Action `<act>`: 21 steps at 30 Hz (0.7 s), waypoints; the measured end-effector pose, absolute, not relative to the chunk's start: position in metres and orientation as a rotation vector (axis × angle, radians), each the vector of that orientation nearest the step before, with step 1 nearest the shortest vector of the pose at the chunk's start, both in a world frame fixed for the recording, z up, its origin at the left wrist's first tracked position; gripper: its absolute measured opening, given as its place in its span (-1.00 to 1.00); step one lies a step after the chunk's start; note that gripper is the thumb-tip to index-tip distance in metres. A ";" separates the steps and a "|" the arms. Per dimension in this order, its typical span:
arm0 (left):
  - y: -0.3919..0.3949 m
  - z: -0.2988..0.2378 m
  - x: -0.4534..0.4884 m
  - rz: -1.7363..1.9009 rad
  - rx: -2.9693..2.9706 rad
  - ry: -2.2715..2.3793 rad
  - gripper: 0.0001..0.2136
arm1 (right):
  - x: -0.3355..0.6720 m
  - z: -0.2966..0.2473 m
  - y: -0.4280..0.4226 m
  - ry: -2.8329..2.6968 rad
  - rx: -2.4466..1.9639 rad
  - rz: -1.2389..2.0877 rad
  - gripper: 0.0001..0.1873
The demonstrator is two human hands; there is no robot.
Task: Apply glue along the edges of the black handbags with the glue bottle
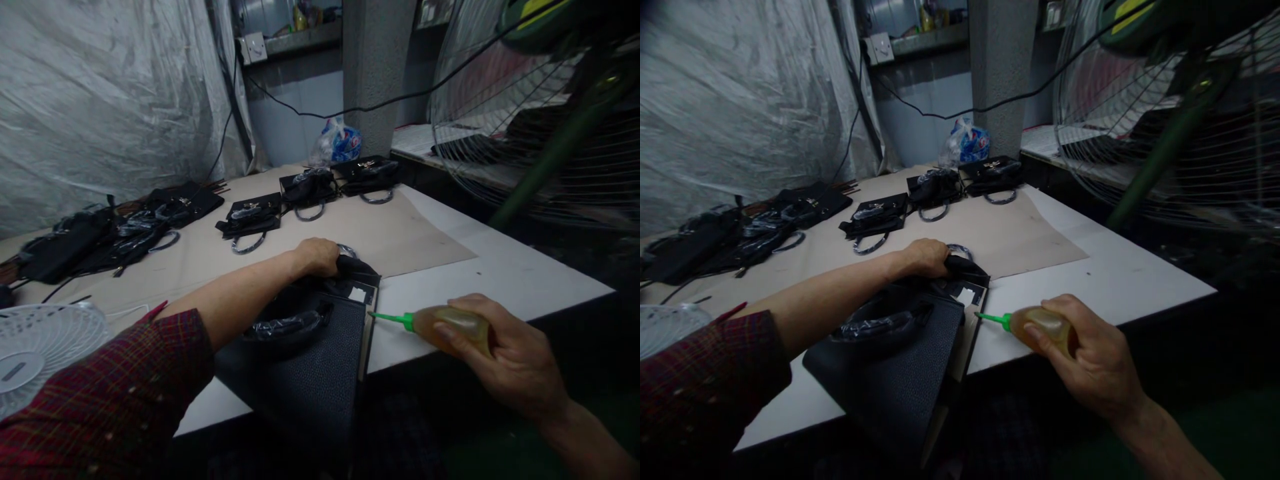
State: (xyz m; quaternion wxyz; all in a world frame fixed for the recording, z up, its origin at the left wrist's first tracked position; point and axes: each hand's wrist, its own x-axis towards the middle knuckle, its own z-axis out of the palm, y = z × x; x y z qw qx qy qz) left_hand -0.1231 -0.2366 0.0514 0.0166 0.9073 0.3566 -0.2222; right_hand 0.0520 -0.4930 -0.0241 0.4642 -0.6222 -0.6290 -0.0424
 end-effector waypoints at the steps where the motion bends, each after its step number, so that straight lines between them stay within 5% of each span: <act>1: -0.237 0.051 -0.123 -0.689 2.823 1.106 -0.43 | 0.052 -0.024 -0.493 -1.582 -1.517 -0.074 -0.77; 5: -0.237 0.051 -0.123 -0.691 2.825 1.102 -0.43 | 0.051 -0.023 -0.496 -1.742 -1.412 0.147 -0.84; 21: -0.235 0.050 -0.123 -0.694 2.831 1.102 -0.41 | 0.049 -0.022 -0.488 -1.562 -1.552 -0.141 -0.72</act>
